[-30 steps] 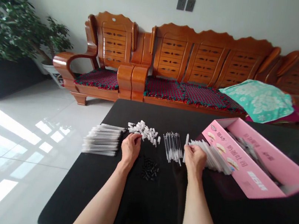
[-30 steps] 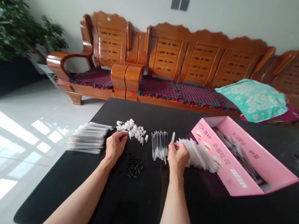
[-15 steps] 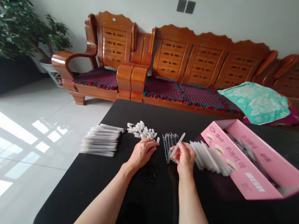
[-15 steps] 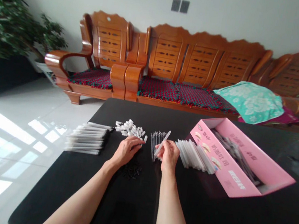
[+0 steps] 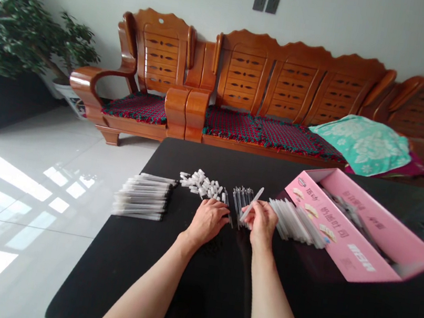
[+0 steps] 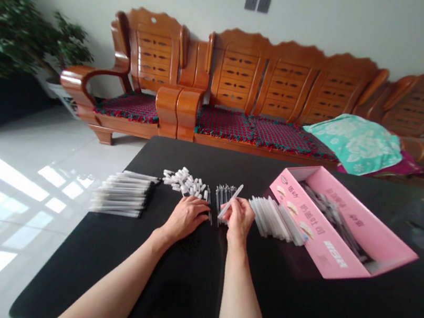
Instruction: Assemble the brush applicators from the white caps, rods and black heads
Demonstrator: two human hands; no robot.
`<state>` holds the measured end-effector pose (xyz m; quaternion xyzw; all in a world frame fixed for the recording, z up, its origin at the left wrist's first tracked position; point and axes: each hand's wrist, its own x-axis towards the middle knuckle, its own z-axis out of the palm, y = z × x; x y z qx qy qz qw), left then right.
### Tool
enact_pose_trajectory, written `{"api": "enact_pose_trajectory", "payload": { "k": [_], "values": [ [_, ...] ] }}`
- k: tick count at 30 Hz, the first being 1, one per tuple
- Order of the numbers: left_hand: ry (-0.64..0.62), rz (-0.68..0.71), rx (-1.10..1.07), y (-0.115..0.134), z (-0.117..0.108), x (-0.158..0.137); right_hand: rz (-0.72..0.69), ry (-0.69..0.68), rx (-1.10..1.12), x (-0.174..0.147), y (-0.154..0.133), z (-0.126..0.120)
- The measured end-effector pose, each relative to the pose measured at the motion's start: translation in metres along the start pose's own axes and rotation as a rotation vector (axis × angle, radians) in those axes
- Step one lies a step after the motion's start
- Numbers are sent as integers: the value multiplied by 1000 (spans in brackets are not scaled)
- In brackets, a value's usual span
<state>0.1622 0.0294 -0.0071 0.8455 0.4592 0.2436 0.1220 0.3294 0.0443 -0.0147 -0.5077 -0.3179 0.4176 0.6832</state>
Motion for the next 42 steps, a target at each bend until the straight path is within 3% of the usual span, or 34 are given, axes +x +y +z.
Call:
{"api": "enact_pose_trajectory", "payload": {
  "k": [5, 12, 33, 37, 42],
  "values": [
    [94, -143, 23, 1, -1, 2, -4, -14, -10, -1, 1, 2],
    [7, -65, 75, 7, 5, 3, -17, -40, -43, -2, 1, 2],
    [32, -352, 135, 14, 5, 3, -41, -69, -55, -6, 1, 2],
    [42, -366, 108, 14, 7, 3, -22, -86, -30, -6, 1, 2],
    [152, -398, -54, 9, -2, 2, 11, -73, 45, -4, 0, 1]
  ]
}}
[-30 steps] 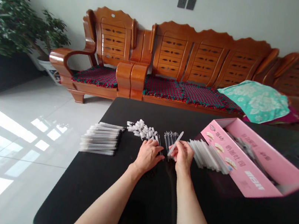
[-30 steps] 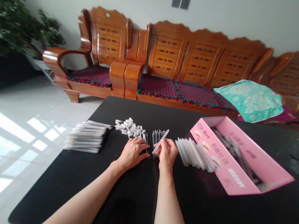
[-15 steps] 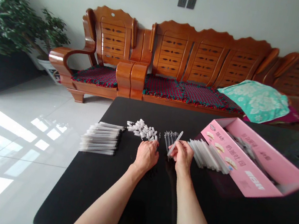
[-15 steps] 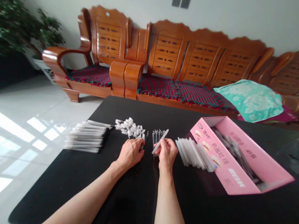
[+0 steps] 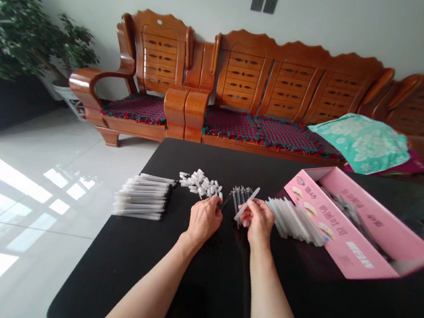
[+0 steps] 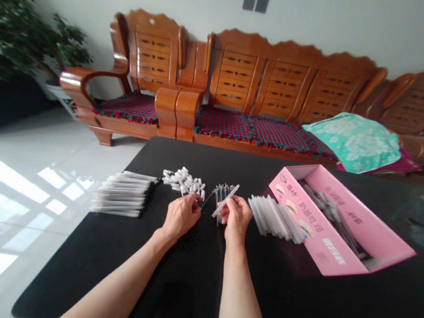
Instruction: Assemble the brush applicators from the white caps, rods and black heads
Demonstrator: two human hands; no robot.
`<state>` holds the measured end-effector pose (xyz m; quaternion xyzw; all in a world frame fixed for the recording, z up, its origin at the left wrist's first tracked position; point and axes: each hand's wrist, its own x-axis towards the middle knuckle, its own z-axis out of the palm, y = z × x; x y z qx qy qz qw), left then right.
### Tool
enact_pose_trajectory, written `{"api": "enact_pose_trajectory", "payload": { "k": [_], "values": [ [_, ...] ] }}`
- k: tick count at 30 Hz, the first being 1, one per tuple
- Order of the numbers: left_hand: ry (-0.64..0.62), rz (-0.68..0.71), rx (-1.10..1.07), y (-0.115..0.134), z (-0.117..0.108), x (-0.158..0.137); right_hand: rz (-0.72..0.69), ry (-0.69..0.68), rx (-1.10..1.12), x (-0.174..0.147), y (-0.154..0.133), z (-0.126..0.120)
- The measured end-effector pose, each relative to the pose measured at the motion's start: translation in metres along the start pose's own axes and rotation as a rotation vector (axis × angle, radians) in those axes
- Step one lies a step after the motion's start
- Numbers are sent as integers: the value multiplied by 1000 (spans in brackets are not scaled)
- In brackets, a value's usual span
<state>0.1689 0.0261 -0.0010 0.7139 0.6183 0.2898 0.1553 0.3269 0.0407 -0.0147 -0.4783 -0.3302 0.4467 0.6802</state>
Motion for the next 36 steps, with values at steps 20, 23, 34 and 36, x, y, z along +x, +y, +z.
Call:
{"api": "enact_pose_trajectory", "payload": {
  "k": [20, 23, 34, 36],
  "values": [
    [-244, -93, -983, -29, -11, 4, -50, 179, 296, 16, -3, -22],
    [-257, -91, -993, -28, -12, 4, -50, 165, 289, 17, -2, -22],
    [-251, -116, -1067, -26, -11, 4, -17, 74, 245, 9, -4, -14],
    [-246, -114, -1107, -24, -8, 3, 4, 41, 238, 6, -3, -10]
  ]
}}
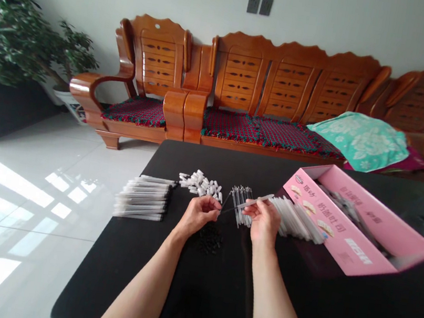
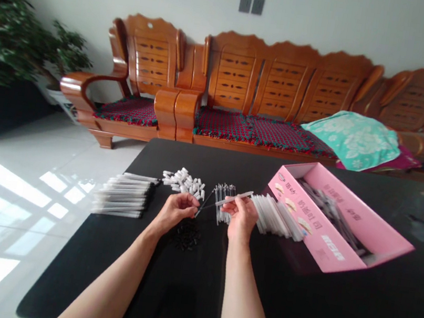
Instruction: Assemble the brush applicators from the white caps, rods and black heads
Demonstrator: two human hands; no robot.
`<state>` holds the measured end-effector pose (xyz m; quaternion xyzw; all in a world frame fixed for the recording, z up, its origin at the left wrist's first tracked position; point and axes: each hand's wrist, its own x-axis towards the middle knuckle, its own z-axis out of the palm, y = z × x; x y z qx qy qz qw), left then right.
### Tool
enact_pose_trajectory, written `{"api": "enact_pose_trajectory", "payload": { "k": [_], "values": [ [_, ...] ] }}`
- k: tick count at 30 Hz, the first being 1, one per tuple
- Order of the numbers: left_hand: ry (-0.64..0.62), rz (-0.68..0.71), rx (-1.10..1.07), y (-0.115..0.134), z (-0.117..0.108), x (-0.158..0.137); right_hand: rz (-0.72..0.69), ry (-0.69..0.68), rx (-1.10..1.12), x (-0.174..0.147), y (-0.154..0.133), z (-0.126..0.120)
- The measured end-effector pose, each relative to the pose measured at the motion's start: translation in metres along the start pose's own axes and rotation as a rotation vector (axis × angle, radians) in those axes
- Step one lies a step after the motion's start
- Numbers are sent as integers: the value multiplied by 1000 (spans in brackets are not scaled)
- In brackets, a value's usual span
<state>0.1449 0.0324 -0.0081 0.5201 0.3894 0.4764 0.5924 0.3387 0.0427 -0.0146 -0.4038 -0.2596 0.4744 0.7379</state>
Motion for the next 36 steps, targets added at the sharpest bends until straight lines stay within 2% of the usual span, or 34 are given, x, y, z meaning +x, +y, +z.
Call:
{"api": "enact_pose_trajectory", "payload": {
  "k": [5, 12, 17, 23, 25, 27, 30, 32, 34, 36],
  "values": [
    [-23, 3, -85, -2, 5, -1, 77, -89, -24, -3, 7, 4],
    [-86, -25, -237, 2, -1, -2, 61, -63, 38, 2, 8, 1],
    [-75, -14, -252, -3, 0, 0, 127, -155, 42, -4, 7, 4],
    [-93, 28, -212, -4, 5, 2, 253, -332, 66, -13, 9, 10],
    [-85, 33, -204, -3, 4, 2, 270, -346, 93, -11, 10, 8],
    [-24, 54, -186, -1, 1, 2, 268, -320, 132, -7, 10, 4],
    [157, 94, -91, 0, -11, 3, 238, -252, 202, -1, 9, -2],
    [254, 82, 70, 1, -22, 3, 213, -223, 232, 1, 8, -4],
    [259, 61, 309, 4, -33, 1, 197, -213, 239, 2, 8, -5],
    [167, 80, 552, 8, -42, -1, 204, -225, 230, 2, 8, -6]
  ]
}}
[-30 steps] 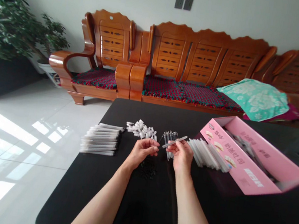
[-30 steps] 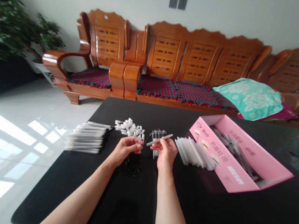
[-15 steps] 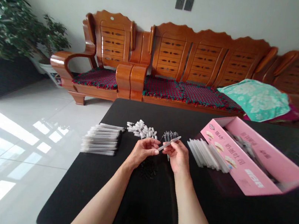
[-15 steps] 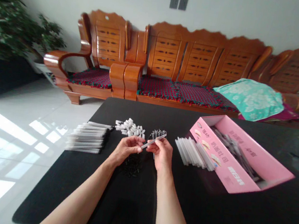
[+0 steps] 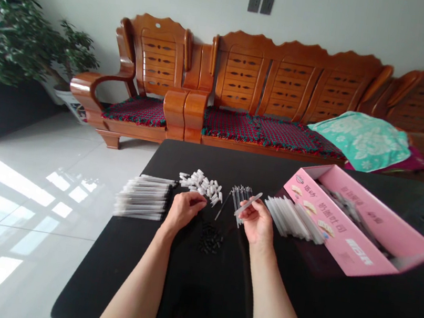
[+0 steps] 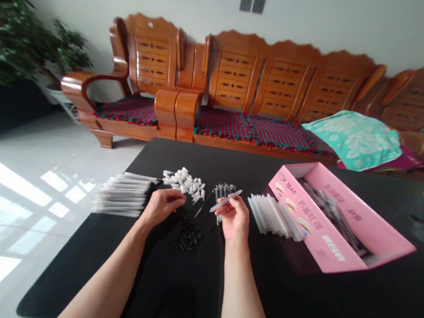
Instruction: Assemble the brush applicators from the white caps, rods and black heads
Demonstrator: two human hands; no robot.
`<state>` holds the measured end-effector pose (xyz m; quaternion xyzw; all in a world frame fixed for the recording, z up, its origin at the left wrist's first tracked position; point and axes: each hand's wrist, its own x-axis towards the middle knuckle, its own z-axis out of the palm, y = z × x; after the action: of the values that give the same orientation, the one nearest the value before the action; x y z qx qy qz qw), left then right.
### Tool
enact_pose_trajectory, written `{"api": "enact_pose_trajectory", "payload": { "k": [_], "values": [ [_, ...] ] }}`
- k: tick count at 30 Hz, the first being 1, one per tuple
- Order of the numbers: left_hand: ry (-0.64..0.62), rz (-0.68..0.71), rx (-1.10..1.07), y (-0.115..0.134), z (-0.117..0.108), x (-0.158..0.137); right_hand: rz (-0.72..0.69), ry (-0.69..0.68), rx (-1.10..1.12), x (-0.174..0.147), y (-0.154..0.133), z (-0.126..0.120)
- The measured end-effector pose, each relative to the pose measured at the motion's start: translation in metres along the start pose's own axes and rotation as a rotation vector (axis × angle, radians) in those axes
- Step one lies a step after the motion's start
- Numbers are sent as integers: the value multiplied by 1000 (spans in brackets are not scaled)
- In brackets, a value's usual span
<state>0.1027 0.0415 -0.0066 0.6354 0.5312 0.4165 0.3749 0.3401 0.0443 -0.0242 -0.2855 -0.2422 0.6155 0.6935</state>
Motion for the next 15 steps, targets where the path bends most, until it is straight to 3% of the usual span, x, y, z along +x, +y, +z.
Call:
{"api": "enact_pose_trajectory", "payload": {
  "k": [3, 6, 15],
  "values": [
    [-155, 122, 183, 2, -10, -2, 17, -20, -12, 0, 0, 0],
    [-246, 146, 229, 3, -10, -3, -4, -11, -14, 0, 0, 0],
    [-255, 165, 284, -1, -3, -2, 12, -32, -45, 3, 3, -8]
  ]
}}
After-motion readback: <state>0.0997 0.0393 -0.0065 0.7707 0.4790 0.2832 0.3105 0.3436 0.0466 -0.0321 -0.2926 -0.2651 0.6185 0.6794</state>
